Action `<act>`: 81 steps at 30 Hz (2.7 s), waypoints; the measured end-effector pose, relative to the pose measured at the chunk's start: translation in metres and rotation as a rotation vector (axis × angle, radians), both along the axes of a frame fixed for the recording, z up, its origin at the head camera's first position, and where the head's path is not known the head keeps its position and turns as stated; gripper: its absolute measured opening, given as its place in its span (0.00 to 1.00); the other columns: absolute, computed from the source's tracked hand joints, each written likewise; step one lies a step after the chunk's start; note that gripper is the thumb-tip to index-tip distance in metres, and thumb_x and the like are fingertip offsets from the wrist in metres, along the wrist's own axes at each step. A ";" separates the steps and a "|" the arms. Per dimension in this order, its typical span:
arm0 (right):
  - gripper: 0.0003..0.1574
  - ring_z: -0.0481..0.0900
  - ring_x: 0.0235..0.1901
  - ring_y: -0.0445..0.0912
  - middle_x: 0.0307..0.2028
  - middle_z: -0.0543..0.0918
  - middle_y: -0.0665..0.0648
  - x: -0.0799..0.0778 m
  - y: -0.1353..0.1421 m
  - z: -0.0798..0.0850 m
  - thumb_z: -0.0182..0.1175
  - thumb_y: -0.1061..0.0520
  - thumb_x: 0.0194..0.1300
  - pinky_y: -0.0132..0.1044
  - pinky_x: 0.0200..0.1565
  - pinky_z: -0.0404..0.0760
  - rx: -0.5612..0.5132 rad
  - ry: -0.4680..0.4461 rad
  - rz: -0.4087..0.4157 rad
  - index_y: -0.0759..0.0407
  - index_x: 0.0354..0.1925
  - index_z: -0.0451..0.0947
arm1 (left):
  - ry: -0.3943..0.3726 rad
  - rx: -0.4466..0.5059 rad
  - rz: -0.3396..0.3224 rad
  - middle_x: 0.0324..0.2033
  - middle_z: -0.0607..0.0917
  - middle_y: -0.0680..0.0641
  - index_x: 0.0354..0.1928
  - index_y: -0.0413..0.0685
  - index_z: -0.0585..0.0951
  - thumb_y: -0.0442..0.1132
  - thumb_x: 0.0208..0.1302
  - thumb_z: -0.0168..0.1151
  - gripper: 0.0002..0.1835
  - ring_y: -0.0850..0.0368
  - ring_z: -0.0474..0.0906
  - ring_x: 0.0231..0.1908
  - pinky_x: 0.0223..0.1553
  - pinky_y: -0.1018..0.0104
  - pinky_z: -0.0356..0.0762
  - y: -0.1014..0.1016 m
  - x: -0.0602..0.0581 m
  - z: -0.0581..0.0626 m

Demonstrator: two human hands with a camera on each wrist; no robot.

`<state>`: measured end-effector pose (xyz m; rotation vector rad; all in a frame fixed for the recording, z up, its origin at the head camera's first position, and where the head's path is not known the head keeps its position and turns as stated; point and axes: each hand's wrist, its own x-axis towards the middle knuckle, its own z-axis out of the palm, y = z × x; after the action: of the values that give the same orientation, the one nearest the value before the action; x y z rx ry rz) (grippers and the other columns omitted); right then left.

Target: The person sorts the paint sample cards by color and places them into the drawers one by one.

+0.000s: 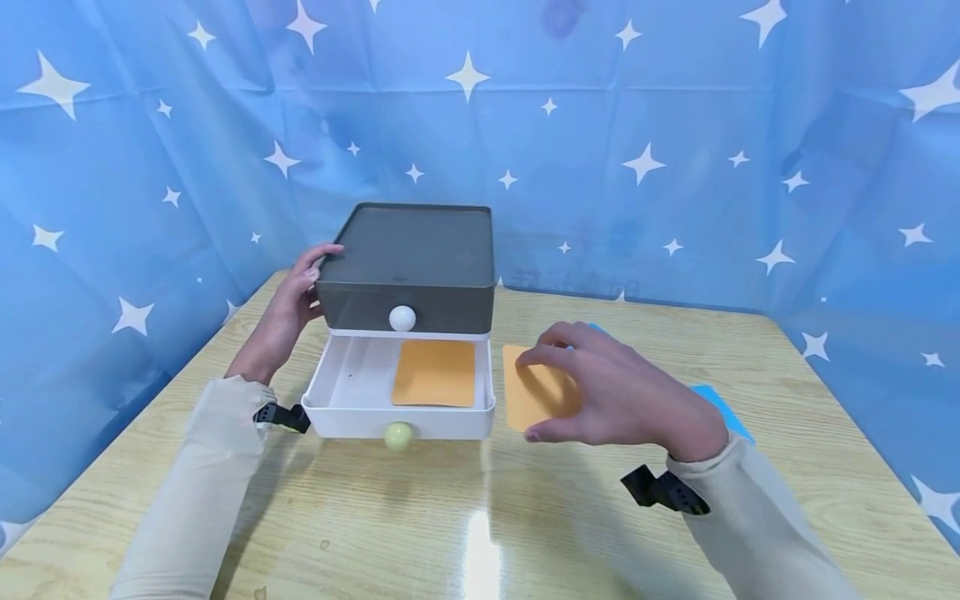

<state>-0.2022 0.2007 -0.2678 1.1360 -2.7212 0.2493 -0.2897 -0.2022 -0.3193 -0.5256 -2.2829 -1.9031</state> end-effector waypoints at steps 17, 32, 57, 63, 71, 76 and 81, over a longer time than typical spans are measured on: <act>0.38 0.77 0.51 0.42 0.56 0.77 0.47 -0.005 -0.051 0.012 0.73 0.31 0.53 0.42 0.49 0.79 -0.027 -0.012 0.170 0.43 0.58 0.79 | 0.010 -0.016 0.010 0.77 0.59 0.48 0.75 0.65 0.61 0.55 0.78 0.35 0.27 0.41 0.59 0.75 0.71 0.33 0.57 0.000 0.000 0.000; 0.38 0.76 0.53 0.44 0.55 0.78 0.48 -0.017 -0.086 0.017 0.70 0.30 0.54 0.43 0.54 0.78 0.057 -0.102 0.221 0.46 0.58 0.79 | 0.004 -0.028 0.016 0.77 0.59 0.49 0.74 0.67 0.62 0.56 0.77 0.35 0.27 0.42 0.59 0.75 0.71 0.33 0.57 -0.001 -0.002 0.000; 0.33 0.79 0.55 0.47 0.59 0.82 0.50 -0.030 -0.121 0.002 0.66 0.33 0.61 0.43 0.56 0.77 0.104 -0.162 0.184 0.49 0.58 0.80 | 0.012 -0.017 0.006 0.76 0.61 0.48 0.74 0.66 0.63 0.56 0.78 0.35 0.26 0.42 0.59 0.75 0.71 0.34 0.58 0.002 0.000 0.002; 0.28 0.81 0.40 0.40 0.52 0.86 0.48 -0.032 -0.121 0.000 0.63 0.36 0.65 0.36 0.43 0.77 0.085 -0.125 0.223 0.51 0.55 0.82 | 0.009 -0.024 0.007 0.77 0.60 0.48 0.74 0.66 0.62 0.56 0.78 0.35 0.26 0.42 0.59 0.75 0.71 0.33 0.57 0.001 0.001 0.001; 0.18 0.73 0.26 0.36 0.35 0.85 0.47 -0.033 -0.119 -0.003 0.64 0.46 0.68 0.29 0.33 0.71 0.037 -0.077 0.264 0.55 0.49 0.83 | 0.007 -0.018 0.002 0.77 0.59 0.48 0.74 0.66 0.62 0.56 0.78 0.35 0.26 0.42 0.59 0.75 0.70 0.33 0.57 0.001 0.000 0.000; 0.19 0.79 0.30 0.40 0.39 0.87 0.49 -0.031 -0.119 -0.003 0.64 0.46 0.67 0.31 0.35 0.75 0.036 -0.073 0.268 0.55 0.50 0.83 | 0.004 -0.011 0.005 0.77 0.60 0.49 0.74 0.67 0.62 0.55 0.78 0.35 0.26 0.42 0.60 0.75 0.70 0.33 0.58 0.000 0.000 0.000; 0.19 0.82 0.33 0.41 0.43 0.88 0.49 -0.026 -0.120 -0.002 0.65 0.45 0.67 0.33 0.38 0.78 0.032 -0.054 0.274 0.54 0.50 0.83 | 0.006 -0.018 0.011 0.77 0.59 0.49 0.74 0.67 0.62 0.56 0.78 0.35 0.26 0.42 0.60 0.75 0.70 0.33 0.57 -0.001 0.001 0.000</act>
<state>-0.2280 0.0802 -0.2700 1.5323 -2.6170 0.2782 -0.2887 -0.2029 -0.3190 -0.5191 -2.2970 -1.8750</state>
